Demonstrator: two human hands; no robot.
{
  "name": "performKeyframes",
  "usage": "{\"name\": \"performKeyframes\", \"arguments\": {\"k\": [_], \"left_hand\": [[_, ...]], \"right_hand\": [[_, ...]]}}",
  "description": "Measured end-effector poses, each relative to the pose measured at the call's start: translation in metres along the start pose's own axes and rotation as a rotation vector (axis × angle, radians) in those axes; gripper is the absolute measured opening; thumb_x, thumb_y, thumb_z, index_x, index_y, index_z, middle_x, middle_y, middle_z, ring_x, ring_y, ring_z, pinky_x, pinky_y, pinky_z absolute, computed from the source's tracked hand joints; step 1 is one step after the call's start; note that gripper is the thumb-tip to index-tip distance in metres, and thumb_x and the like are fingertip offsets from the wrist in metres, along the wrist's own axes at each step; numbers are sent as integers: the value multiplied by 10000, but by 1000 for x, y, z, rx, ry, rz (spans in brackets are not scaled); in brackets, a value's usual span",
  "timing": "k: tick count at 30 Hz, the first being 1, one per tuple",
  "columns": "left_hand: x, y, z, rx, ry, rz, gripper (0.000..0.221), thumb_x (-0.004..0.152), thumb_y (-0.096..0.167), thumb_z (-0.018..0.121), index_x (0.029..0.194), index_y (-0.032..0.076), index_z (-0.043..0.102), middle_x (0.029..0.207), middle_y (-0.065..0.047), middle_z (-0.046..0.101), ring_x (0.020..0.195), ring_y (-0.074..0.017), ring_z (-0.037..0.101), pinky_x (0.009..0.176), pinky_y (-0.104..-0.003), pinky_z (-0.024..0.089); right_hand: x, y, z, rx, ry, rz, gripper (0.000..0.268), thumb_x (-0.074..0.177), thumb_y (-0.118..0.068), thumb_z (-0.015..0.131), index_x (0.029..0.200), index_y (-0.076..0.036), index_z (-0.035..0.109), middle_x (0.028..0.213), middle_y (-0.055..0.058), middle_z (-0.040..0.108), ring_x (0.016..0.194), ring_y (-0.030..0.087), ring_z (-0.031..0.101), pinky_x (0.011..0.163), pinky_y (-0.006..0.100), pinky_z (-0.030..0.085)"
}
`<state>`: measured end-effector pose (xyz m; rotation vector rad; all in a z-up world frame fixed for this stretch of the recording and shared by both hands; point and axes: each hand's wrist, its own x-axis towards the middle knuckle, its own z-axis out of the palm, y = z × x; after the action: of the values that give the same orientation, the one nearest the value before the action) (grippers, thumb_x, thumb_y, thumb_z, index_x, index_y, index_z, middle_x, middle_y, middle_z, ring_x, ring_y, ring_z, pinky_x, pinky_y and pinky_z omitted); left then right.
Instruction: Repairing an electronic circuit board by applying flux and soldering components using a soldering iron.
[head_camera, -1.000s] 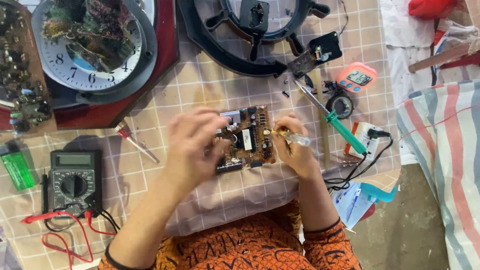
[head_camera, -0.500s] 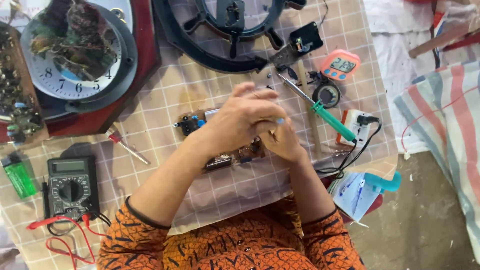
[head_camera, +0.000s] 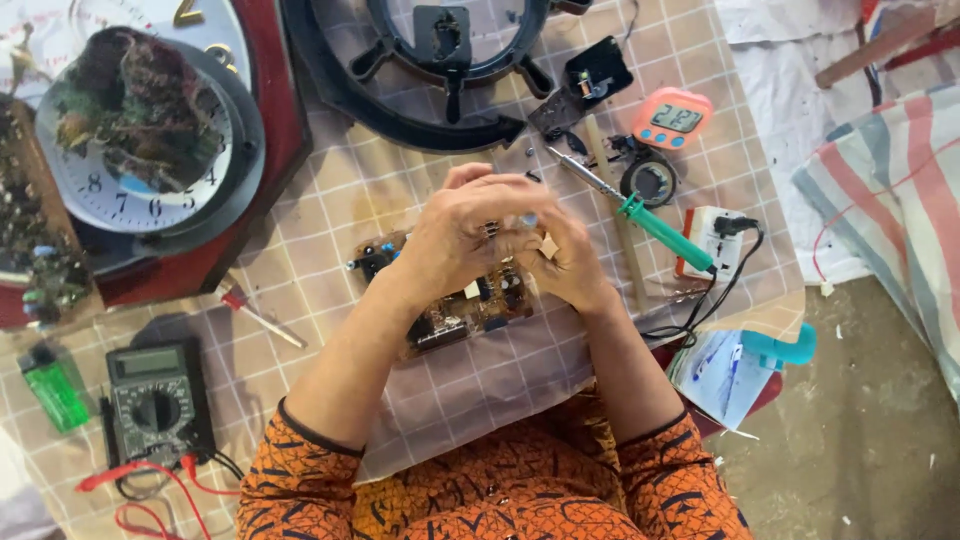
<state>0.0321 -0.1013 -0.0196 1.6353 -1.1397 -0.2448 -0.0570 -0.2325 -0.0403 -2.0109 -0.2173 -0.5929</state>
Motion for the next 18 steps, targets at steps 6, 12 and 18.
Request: {"name": "performKeyframes", "arguments": {"k": [6,12,18], "left_hand": [[6,6,-8,-93,28,77,233,698,244,724,892,170,620,798,-26,627,1031,-216,534,953,-400,278],[3,1,5,-102,69,71,246,679,251,733,875,184,601,834,8,630,1063,-177,517,955,-360,271],[-1,10,-3,-282,-30,-4,309,850,204,557,1157,180,528,1013,-64,636,1059,-230,549,949,-422,319]], "right_hand": [[10,1,-3,49,-112,39,385,852,-357,443,740,2,526,654,109,486,559,282,493,527,337,429],[-1,11,-1,189,-144,111,321,853,-314,517,910,2,518,772,100,527,673,224,510,619,361,444],[-35,54,0,38,-117,48,280,823,-228,577,938,26,573,933,174,565,789,342,575,636,401,472]]}}
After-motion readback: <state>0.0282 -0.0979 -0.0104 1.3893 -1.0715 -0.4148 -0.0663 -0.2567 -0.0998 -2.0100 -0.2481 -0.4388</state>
